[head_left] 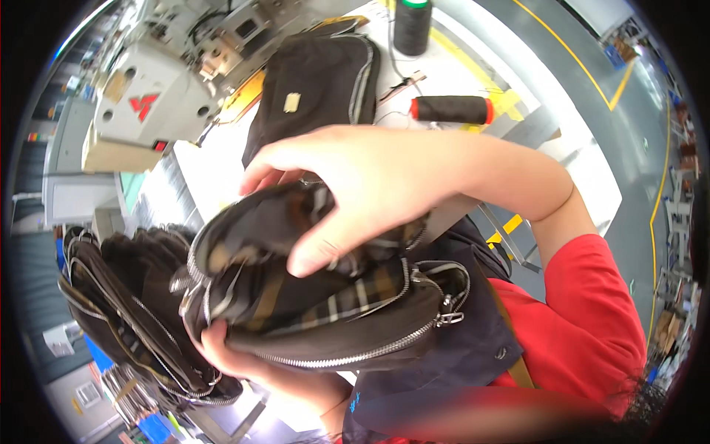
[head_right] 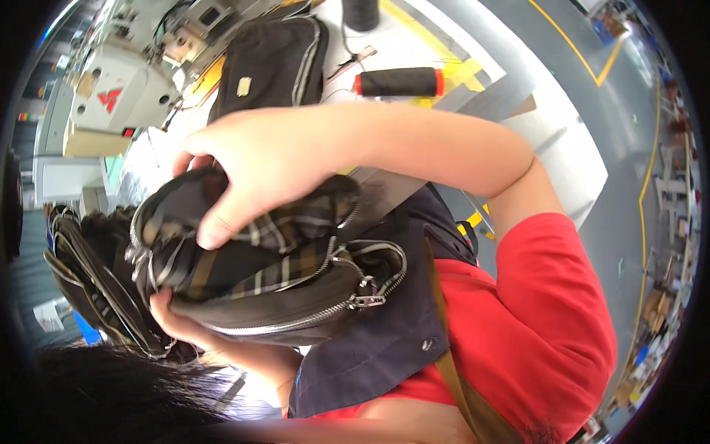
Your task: The recorder is using a needle and thread to hand-stitch or repair a zipper on a brown bag in a factory setting.
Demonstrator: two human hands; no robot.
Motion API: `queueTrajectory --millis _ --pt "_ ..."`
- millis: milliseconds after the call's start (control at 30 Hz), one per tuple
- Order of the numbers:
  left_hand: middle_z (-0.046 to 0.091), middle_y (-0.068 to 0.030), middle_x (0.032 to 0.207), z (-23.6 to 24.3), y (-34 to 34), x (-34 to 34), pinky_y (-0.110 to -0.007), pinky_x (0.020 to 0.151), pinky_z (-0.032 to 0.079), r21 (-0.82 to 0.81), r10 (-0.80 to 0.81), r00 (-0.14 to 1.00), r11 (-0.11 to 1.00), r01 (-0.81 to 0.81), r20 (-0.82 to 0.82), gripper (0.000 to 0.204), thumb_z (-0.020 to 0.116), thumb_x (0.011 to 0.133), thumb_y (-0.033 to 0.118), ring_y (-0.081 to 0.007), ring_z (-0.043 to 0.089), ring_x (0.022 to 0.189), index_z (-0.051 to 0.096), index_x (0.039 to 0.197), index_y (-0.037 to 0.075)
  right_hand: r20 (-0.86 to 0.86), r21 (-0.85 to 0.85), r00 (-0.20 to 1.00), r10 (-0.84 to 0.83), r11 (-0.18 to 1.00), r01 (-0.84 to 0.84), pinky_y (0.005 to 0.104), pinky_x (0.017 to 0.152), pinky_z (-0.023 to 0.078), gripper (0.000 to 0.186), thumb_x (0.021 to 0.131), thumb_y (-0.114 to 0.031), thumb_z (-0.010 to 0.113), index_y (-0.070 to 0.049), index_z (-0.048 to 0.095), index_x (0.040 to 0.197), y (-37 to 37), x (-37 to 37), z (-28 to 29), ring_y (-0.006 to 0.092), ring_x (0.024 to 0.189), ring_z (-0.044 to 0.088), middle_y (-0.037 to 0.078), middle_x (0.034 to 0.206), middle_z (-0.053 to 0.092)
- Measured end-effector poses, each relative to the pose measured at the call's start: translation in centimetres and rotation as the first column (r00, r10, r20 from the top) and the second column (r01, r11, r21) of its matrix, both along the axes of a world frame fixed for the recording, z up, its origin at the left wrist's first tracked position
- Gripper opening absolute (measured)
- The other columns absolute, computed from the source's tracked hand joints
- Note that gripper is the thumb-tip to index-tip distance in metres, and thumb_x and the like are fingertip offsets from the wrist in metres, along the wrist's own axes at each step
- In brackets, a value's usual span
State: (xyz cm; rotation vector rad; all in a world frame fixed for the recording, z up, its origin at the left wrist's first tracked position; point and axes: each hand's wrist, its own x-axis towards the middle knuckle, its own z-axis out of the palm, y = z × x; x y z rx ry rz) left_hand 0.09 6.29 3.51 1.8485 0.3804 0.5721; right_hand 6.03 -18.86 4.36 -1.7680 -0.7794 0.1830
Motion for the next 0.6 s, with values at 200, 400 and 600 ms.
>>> queueTrajectory --millis 200,400,600 --pt "0.057 -0.0163 0.107 -1.7 0.4 -5.0 -0.032 0.092 0.042 0.339 -0.008 0.888 0.926 -0.167 0.460 0.048 0.041 0.075 0.019 -0.0249 0.056 0.096 0.050 0.114 -0.008 -0.162 -0.373 0.964 -0.209 0.918 0.136 0.0344 0.081 0.047 0.065 0.074 -0.042 0.069 0.000 0.048 0.121 -4.7 -6.2 -2.3 0.0259 0.095 0.060 0.015 0.106 0.060" --pt "0.056 -0.0170 0.111 -4.9 0.9 -8.1 -0.034 0.094 0.042 0.427 -0.040 0.871 0.882 -0.198 0.489 0.048 0.038 0.082 0.025 -0.0265 0.056 0.098 0.047 0.117 -0.007 -0.546 0.038 0.828 -0.131 0.983 0.180 0.0274 0.070 0.045 0.047 0.086 -0.043 0.058 0.001 0.059 0.101 -4.3 -6.7 -4.7 0.0127 0.078 0.055 0.009 0.085 0.060" --pt "0.054 -0.0177 0.115 -7.8 1.6 -9.9 -0.036 0.096 0.043 0.427 -0.074 0.899 0.895 -0.131 0.431 0.048 0.036 0.090 0.031 -0.0280 0.056 0.101 0.044 0.120 -0.006 -0.298 -0.072 0.915 -0.273 0.962 0.264 0.0330 0.081 0.045 0.053 0.075 -0.031 0.071 -0.001 0.045 0.109 -1.8 -7.6 -5.7 0.0255 0.099 0.055 0.016 0.106 0.055"
